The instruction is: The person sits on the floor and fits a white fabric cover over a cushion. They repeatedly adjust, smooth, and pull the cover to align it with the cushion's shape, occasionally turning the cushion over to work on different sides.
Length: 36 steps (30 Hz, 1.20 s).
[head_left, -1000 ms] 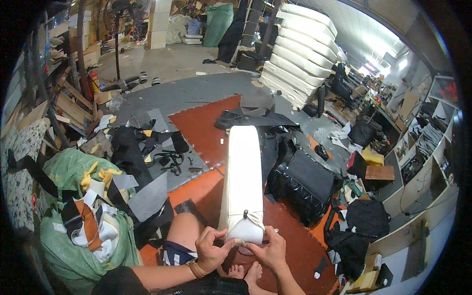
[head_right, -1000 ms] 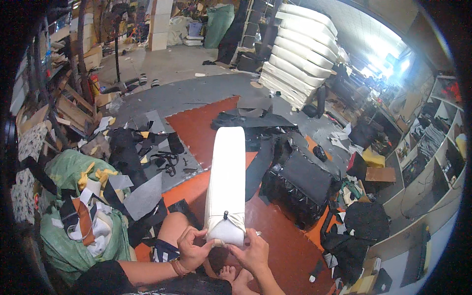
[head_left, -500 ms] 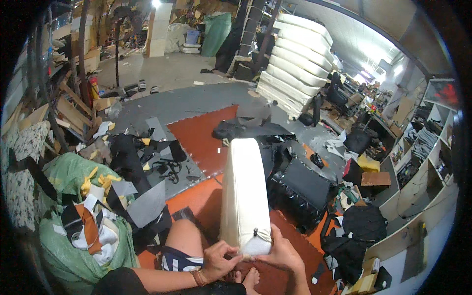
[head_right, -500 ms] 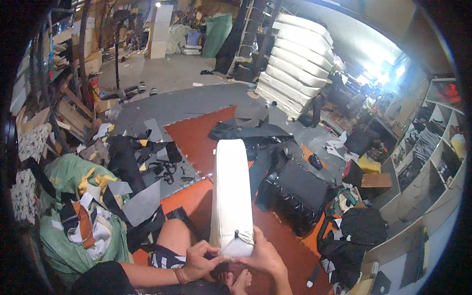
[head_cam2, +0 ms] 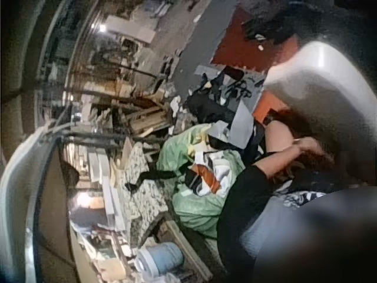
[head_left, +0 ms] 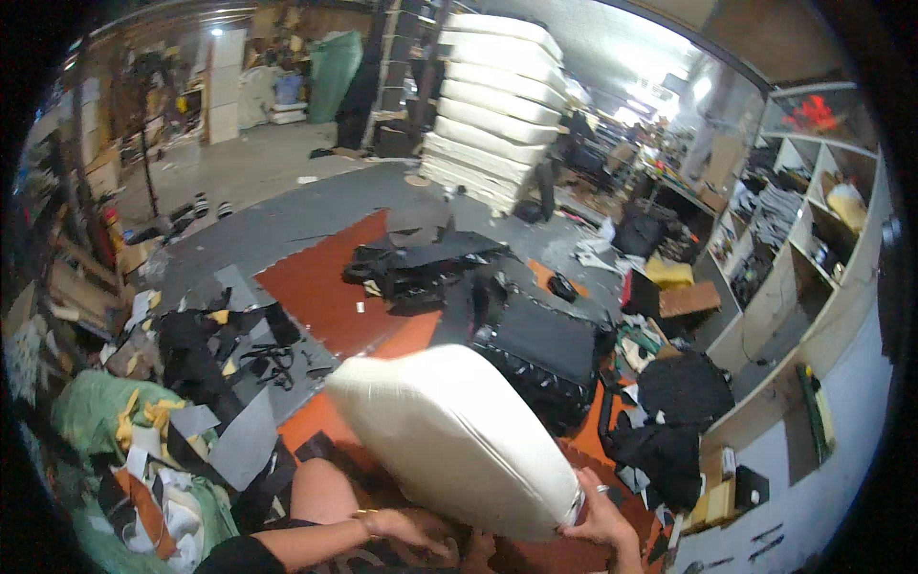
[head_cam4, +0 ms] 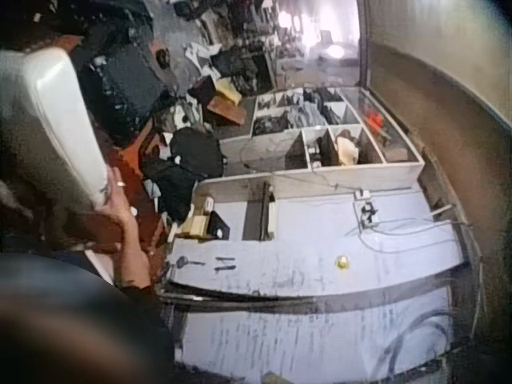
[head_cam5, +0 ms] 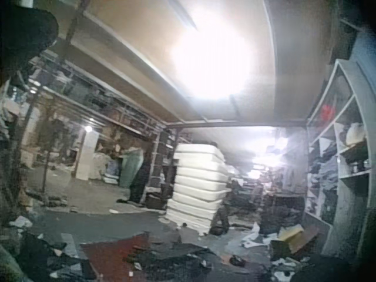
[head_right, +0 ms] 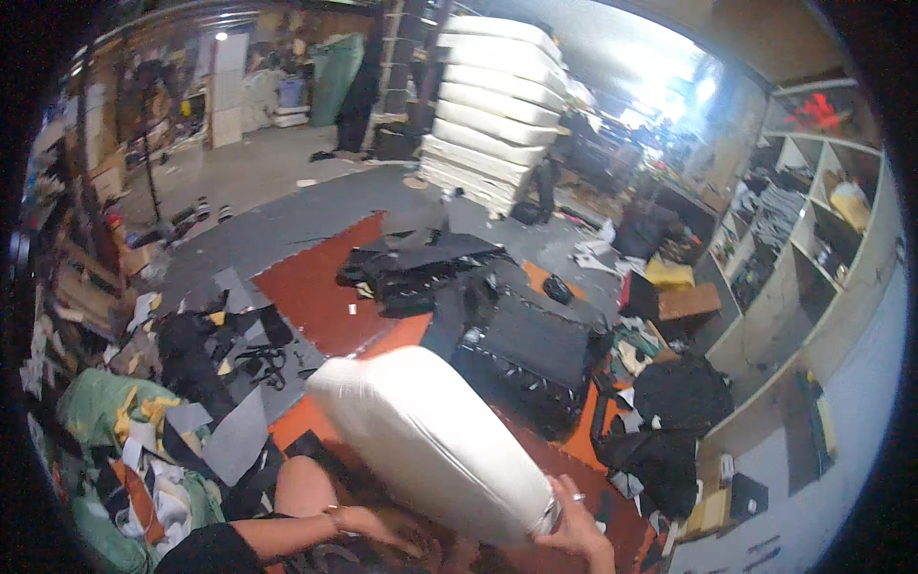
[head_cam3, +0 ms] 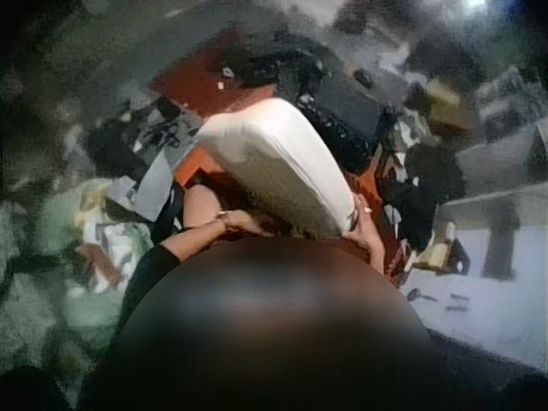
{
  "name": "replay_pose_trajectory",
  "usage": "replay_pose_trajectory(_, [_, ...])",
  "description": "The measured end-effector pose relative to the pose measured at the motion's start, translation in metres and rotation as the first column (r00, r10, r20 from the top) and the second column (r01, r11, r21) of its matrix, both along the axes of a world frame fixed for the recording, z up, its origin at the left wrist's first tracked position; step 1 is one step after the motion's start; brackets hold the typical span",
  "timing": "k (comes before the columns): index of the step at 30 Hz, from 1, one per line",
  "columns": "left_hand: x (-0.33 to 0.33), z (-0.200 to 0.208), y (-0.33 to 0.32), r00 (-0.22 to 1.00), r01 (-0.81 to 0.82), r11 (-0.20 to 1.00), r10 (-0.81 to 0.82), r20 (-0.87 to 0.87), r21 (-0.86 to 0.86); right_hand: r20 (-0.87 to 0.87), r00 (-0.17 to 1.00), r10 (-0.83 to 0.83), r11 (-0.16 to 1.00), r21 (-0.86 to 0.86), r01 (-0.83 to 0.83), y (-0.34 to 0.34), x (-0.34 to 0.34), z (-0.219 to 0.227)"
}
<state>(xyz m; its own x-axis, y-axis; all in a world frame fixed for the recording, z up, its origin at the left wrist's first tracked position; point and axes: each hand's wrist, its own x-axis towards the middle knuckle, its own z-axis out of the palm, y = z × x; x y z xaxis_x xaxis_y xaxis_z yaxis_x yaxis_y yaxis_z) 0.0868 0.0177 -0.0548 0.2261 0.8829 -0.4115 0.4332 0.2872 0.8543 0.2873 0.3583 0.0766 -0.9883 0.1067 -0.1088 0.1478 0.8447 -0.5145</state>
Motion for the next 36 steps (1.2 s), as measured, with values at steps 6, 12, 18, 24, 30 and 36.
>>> replay_pose_trajectory(6, [-0.071, -0.022, -0.143, 0.414, -0.850, 0.493, 0.843, -0.342, 0.187, 0.355, 0.725, -0.590, 0.414, -0.637, 0.650, 0.068, 0.041, -0.087])
replay_pose_trajectory(12, [-0.066, -0.018, -0.077, -0.051, -0.862, 0.131, 0.938, 0.342, -0.490, 0.394, 0.643, -0.656, -0.027, -0.865, 0.502, 0.070, 0.066, -0.125])
replay_pose_trajectory(18, [-0.079, -0.065, -0.038, -0.160, -0.783, 0.197, 0.852, 0.498, -0.590, 0.291, 0.667, -0.686, -0.150, -0.953, 0.262, 0.089, 0.037, -0.154])
replay_pose_trajectory(24, [-0.106, -0.014, -0.007, 0.144, -0.945, 0.267, 0.858, 0.492, -0.189, 0.160, 0.659, -0.735, -0.151, -0.986, 0.071, 0.115, -0.046, -0.205])
replay_pose_trajectory(30, [-0.133, -0.068, -0.010, 0.316, -0.947, 0.310, 0.946, -0.069, -0.079, 0.452, 0.440, -0.776, -0.028, -0.721, 0.692, 0.128, -0.037, -0.267])
replay_pose_trajectory(36, [-0.195, -0.032, 0.072, 0.215, -0.867, 0.311, 0.938, -0.271, 0.389, -0.165, 0.817, -0.552, 0.829, -0.009, 0.558, 0.106, -0.124, -0.218])
